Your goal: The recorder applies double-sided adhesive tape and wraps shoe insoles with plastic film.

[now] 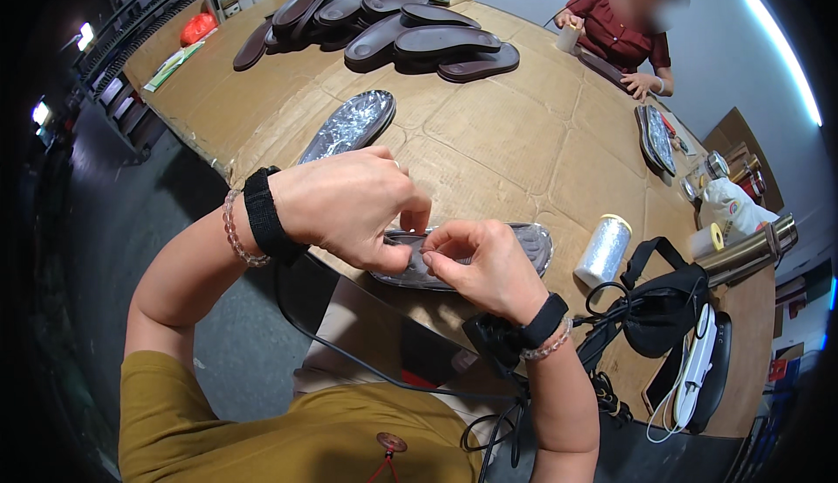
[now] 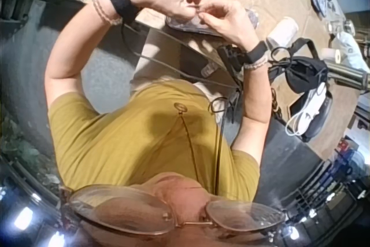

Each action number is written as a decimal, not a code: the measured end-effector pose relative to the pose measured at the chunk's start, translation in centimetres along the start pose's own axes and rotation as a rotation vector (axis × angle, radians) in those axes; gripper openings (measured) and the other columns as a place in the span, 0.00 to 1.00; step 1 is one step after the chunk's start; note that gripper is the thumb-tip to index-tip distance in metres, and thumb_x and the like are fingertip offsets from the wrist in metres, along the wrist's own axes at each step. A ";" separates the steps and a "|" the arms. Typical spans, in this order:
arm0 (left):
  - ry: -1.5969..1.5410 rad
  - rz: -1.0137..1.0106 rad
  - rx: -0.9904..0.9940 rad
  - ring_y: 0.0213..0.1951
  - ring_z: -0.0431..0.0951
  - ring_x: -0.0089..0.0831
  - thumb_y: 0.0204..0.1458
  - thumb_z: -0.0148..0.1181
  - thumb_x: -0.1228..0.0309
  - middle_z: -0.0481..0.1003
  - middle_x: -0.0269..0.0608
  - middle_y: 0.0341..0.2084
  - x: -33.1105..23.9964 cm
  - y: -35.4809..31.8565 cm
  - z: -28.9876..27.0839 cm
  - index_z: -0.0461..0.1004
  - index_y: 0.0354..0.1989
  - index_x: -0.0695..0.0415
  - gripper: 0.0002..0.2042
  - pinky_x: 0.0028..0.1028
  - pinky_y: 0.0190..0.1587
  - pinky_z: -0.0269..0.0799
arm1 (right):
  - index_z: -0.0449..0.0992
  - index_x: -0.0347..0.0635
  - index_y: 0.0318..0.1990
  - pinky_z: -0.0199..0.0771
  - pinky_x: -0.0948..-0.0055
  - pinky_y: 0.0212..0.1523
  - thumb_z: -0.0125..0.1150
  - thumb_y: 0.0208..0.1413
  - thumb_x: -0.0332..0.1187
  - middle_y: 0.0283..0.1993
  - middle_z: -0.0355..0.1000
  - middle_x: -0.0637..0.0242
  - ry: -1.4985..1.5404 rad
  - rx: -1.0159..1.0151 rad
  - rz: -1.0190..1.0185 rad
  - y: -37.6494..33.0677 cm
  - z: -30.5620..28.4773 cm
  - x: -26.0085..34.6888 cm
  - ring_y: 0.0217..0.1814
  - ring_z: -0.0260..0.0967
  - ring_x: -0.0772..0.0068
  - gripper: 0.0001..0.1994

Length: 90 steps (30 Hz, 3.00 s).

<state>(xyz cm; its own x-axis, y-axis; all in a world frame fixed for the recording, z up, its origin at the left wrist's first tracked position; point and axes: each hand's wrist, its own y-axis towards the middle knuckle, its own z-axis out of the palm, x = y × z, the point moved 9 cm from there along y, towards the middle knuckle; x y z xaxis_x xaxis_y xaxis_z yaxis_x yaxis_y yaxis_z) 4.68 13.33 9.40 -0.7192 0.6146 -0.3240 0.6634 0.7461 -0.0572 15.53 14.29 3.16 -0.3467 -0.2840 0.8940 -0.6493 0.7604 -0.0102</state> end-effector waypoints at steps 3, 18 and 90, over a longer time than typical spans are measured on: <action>0.046 0.011 0.052 0.35 0.82 0.41 0.44 0.65 0.58 0.83 0.43 0.29 0.1 -0.5 0.7 0.84 0.32 0.58 0.15 0.32 0.55 0.70 | 0.83 0.33 0.38 0.79 0.74 0.37 0.68 0.57 0.29 0.28 0.82 0.61 -0.018 -0.007 -0.009 0.0 0.0 0.3 0.31 0.78 0.78 0.08; 0.157 0.008 0.048 0.29 0.79 0.36 0.44 0.64 0.70 0.79 0.36 0.20 0.9 -0.7 0.7 0.83 0.27 0.53 0.04 0.32 0.52 0.65 | 0.81 0.35 0.31 0.77 0.73 0.31 0.67 0.55 0.31 0.24 0.79 0.59 -0.080 -0.128 -0.049 -0.8 -0.4 0.8 0.25 0.79 0.70 0.08; -0.194 0.154 -0.134 0.31 0.84 0.47 0.50 0.65 0.67 0.83 0.50 0.27 1.1 0.7 0.1 0.85 0.33 0.61 0.10 0.37 0.39 0.79 | 0.80 0.44 0.35 0.75 0.60 0.53 0.71 0.55 0.30 0.30 0.78 0.66 -0.564 -0.334 -0.478 -3.1 0.3 6.1 0.36 0.77 0.62 0.05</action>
<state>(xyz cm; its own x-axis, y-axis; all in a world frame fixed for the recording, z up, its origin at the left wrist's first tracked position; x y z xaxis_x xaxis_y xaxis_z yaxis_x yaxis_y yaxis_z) 4.41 14.51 8.97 -0.5507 0.6723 -0.4948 0.7190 0.6831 0.1280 15.25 10.02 8.56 -0.4301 -0.8061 0.4063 -0.6078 0.5914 0.5299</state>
